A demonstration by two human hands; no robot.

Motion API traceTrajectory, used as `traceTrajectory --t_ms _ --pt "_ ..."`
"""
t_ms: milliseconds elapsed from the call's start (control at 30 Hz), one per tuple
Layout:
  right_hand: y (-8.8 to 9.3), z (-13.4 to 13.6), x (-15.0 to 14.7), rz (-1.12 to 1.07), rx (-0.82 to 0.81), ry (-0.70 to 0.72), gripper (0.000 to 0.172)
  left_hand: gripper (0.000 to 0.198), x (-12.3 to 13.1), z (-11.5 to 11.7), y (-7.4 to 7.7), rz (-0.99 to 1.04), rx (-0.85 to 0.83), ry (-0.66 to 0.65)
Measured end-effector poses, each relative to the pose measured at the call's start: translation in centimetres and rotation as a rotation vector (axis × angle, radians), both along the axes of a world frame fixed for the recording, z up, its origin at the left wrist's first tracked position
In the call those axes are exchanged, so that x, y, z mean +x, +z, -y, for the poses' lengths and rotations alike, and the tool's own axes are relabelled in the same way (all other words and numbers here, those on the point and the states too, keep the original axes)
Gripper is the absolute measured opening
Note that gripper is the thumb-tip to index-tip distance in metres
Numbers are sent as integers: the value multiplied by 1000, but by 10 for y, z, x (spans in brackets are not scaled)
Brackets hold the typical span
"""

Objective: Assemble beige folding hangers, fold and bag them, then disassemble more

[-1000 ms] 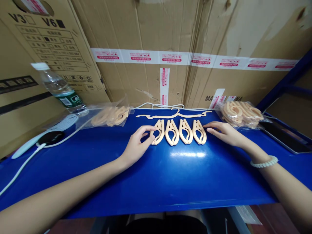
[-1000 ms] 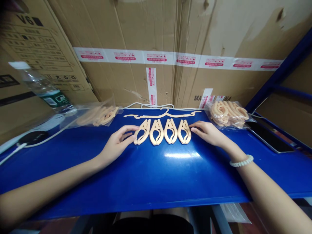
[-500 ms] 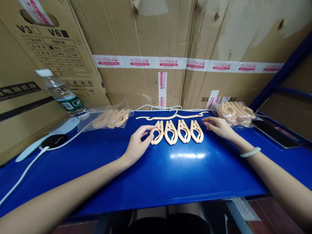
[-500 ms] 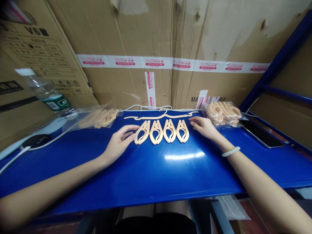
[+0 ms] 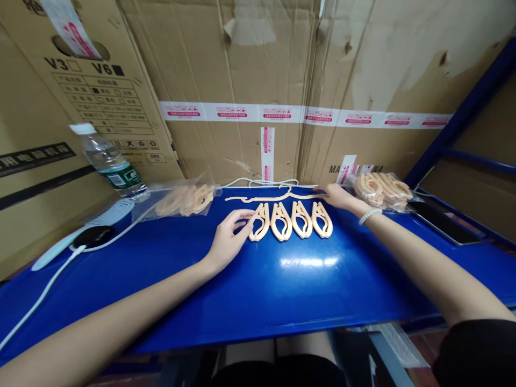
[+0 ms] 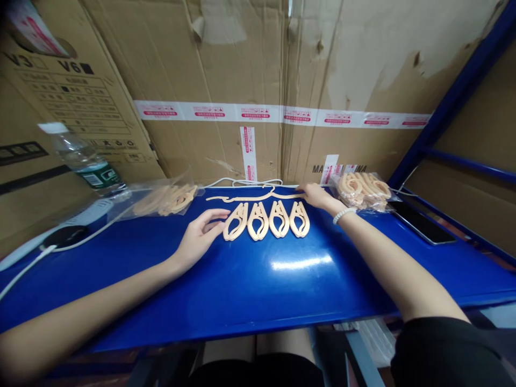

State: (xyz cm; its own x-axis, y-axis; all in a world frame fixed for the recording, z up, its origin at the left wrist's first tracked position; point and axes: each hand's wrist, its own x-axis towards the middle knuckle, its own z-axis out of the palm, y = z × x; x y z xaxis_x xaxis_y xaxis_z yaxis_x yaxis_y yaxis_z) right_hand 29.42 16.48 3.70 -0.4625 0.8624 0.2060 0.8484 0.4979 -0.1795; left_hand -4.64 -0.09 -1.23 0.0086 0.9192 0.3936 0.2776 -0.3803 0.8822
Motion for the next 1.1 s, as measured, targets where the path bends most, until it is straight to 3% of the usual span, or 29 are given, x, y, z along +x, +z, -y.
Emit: traceTrajectory --t_ms 133,300,433,533,733,933,1100 --pt "7 -8 -6 63 -47 20 14 29 0 -1 0 26 -4 -9" --pt "34 -2 -4 76 -123 65 11 29 0 -2 2 79 -35 -2" --pt "54 22 0 23 -214 130 19 31 -1 -2 6 128 -74 7" --pt "60 50 4 -68 -158 102 24 31 -3 -2 8 154 -81 12" --pt "51 101 17 -264 68 3 26 27 -6 -6 12 249 -121 27" --pt "35 123 21 -504 140 42 31 30 -1 -6 17 458 -310 30" --pt "31 130 6 -396 195 124 27 44 3 2 17 626 -236 77"
